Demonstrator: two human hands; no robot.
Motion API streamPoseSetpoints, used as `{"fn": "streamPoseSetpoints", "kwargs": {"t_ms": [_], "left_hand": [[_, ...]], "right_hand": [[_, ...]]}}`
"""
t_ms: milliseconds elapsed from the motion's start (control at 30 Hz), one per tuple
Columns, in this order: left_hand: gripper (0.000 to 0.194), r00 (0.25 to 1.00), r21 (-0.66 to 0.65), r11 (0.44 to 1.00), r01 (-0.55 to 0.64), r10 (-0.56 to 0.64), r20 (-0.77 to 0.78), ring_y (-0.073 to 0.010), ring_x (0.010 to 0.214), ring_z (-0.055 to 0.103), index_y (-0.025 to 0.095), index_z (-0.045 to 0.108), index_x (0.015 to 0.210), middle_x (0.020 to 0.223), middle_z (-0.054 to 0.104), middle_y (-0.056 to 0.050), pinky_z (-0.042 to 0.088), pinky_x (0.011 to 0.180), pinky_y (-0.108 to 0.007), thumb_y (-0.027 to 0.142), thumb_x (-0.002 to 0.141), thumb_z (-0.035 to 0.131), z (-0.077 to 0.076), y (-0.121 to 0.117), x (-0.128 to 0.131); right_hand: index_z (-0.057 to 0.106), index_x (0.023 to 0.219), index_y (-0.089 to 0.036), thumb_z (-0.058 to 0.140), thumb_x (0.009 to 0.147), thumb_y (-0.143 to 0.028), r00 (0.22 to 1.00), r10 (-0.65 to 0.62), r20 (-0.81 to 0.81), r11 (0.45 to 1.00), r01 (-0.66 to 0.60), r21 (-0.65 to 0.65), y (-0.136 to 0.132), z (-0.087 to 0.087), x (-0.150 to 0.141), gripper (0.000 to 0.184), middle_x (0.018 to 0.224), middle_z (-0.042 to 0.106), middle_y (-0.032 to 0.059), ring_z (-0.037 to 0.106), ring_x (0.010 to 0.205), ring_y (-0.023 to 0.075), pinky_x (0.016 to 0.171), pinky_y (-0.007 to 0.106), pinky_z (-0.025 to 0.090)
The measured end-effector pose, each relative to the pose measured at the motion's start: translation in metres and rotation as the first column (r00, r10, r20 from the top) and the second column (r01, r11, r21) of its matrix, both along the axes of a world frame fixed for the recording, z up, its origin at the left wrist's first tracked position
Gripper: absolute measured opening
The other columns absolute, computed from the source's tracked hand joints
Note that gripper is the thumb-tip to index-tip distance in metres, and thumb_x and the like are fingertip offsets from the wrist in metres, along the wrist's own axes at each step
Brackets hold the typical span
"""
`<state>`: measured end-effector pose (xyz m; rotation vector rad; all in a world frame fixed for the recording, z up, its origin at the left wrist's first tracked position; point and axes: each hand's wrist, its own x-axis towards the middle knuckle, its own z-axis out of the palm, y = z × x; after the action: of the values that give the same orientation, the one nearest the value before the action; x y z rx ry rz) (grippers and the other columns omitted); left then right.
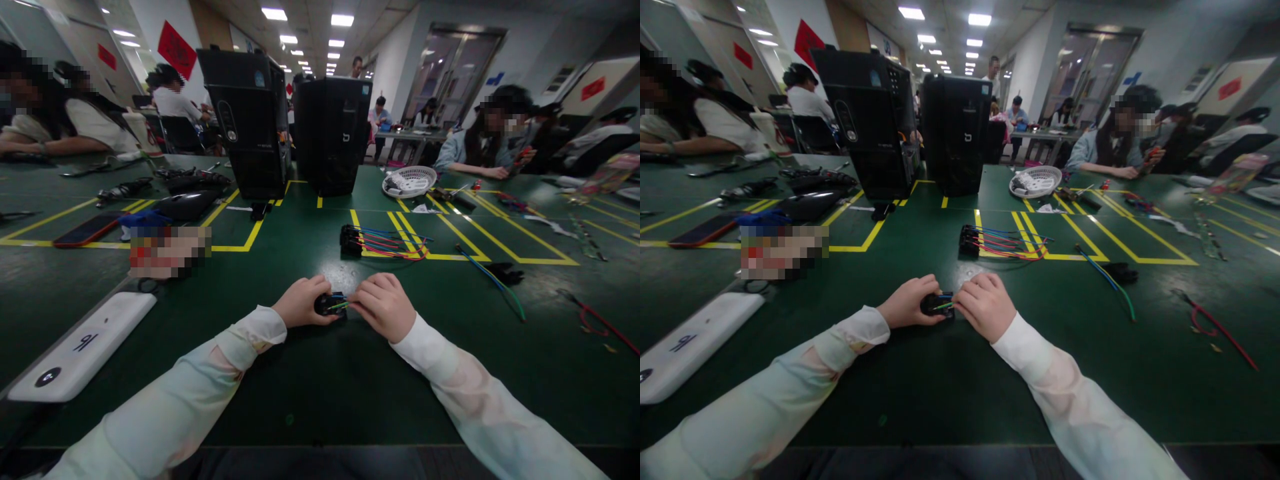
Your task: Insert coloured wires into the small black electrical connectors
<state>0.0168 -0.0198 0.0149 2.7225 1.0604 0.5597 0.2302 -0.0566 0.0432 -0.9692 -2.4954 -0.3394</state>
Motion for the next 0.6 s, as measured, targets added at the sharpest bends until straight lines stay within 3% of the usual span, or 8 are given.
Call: {"fn": "streamPoseSetpoints", "kwargs": {"t_ms": [267, 467, 600], "left_hand": [[0.035, 1.0, -0.025, 1.0, -0.006, 0.007, 0.018, -0.0138, 0.072, 0.05, 0.019, 0.051, 0.081, 0.085, 0.05, -0.001, 0.037, 0.062, -0.025, 0.048, 0.067, 0.062, -0.0001, -0.0001, 0.0005], [0.034, 1.0, -0.042, 0.999, -0.008, 0.009, 0.022, -0.014, 0.073, 0.05, 0.019, 0.051, 0.083, 0.085, 0.05, -0.001, 0.037, 0.064, -0.025, 0.046, 0.066, 0.063, -0.0006, 0.0007, 0.0009], [0.033, 1.0, -0.05, 0.999, -0.01, 0.011, 0.026, -0.0138, 0.072, 0.05, 0.019, 0.051, 0.081, 0.084, 0.05, -0.001, 0.037, 0.063, -0.025, 0.046, 0.066, 0.063, -0.0004, 0.0004, 0.0008]], "right_hand": [[0.055, 0.079, -0.019, 0.045, 0.087, -0.027, 0.991, 0.057, 0.124, 0.996, -0.047, -0.08, 0.0026, 0.0012, 0.0017, 0.016, 0.076, 0.057, 0.0023, 0.043, 0.081, 0.0163, 0.074, 0.031, 0.026], [0.056, 0.08, -0.02, 0.043, 0.088, -0.026, 0.998, 0.008, 0.066, 0.998, -0.012, 0.06, -0.001, 0.0031, -0.001, 0.017, 0.077, 0.058, 0.0017, 0.043, 0.083, 0.0165, 0.08, 0.033, 0.024], [0.055, 0.08, -0.019, 0.045, 0.087, -0.026, 0.992, 0.042, 0.119, 0.999, -0.039, -0.03, 0.0005, 0.0022, 0.0, 0.014, 0.077, 0.057, 0.0023, 0.043, 0.081, 0.0162, 0.075, 0.031, 0.025]]}}
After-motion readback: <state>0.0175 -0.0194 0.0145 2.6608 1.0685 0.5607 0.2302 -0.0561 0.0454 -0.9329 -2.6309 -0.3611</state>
